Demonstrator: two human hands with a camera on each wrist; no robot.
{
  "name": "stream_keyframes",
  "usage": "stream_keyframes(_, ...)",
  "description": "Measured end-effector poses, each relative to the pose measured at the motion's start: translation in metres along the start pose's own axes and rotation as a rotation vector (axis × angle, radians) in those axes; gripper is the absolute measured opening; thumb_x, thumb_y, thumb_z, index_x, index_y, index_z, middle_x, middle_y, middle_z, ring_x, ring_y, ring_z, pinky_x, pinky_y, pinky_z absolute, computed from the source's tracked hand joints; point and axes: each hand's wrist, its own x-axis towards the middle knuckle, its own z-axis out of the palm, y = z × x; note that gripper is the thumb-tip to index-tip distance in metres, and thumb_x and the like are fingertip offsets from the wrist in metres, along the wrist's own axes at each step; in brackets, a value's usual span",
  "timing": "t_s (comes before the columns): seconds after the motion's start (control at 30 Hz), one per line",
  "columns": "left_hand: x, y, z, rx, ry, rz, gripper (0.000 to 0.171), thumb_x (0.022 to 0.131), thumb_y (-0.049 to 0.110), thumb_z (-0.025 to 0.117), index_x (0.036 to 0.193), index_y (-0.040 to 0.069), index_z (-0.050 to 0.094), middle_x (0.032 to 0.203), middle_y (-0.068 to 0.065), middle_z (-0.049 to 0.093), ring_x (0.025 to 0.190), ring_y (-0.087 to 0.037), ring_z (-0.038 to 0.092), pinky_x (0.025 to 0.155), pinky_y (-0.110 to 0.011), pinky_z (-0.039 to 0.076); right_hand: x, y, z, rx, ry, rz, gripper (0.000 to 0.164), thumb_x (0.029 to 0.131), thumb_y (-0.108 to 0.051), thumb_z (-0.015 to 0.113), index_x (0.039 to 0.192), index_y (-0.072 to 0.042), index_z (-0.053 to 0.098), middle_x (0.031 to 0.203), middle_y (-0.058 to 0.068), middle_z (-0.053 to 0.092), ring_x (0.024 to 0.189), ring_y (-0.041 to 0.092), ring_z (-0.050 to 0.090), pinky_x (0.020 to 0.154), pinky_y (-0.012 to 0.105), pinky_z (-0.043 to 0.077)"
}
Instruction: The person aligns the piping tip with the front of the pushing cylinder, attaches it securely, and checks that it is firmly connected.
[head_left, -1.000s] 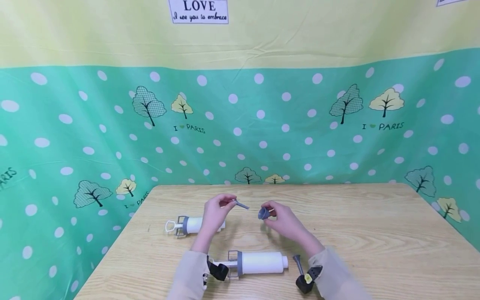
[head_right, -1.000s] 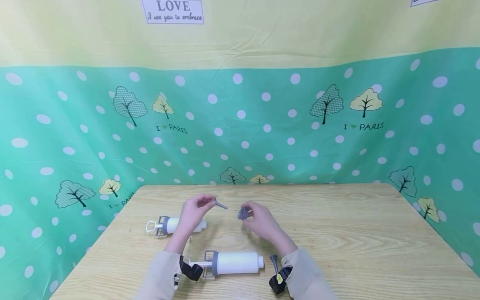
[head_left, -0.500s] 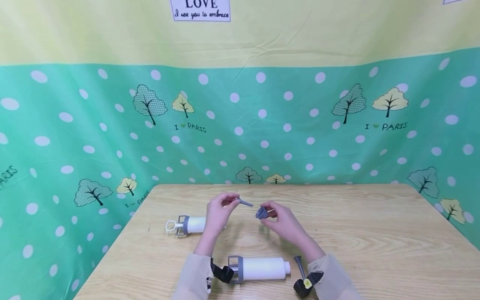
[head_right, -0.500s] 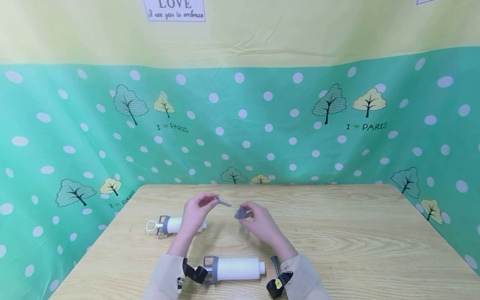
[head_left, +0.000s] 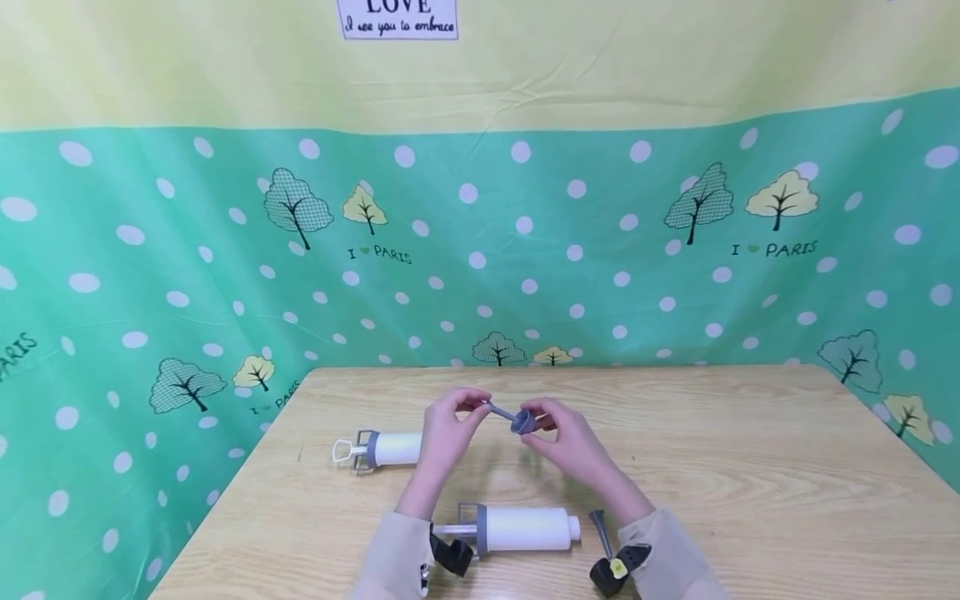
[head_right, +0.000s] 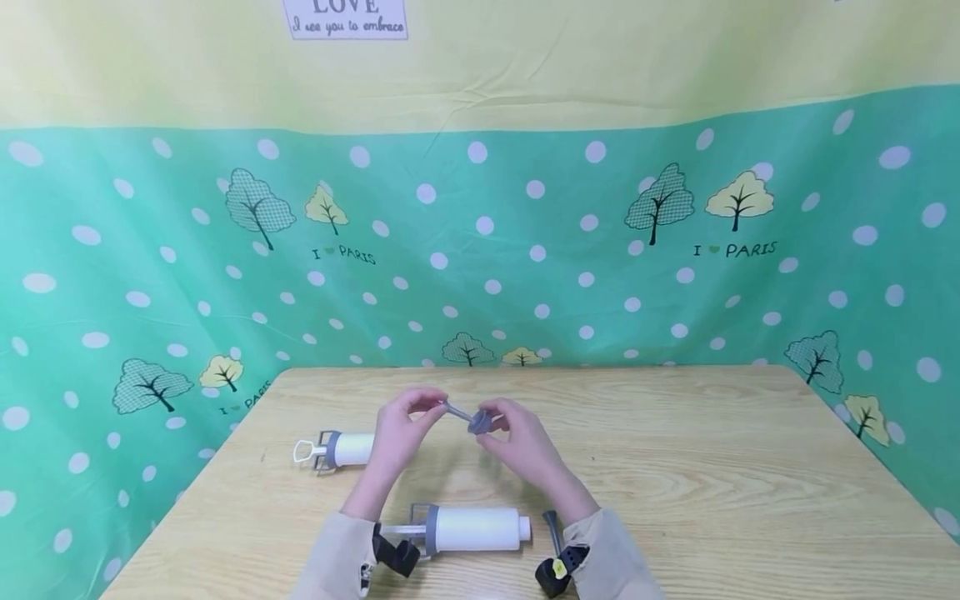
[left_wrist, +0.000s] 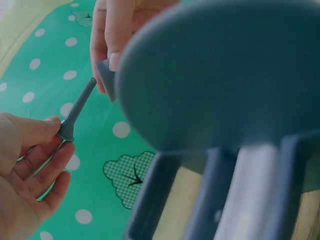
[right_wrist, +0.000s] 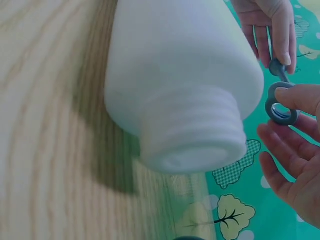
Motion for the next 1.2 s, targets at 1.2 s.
stream_keyframes(1.2,-0.008,0.013,0.016,0.172,-0.033,0.182,0.013,0.078,0.010,0.069,0.091,0.011,0.068,0.083,0.002,0.064,0.077,-0.010,0.061,0.074,-0.034,0.051,-0.002,-0.002,0.001,-0.012,0.010,-0.090,0.041,0.077,-0.010,0.070,0.115,-0.007,0.056,0.106,0.004,0.063,0.088,0.017,0.062,0.083,0.041,0.048)
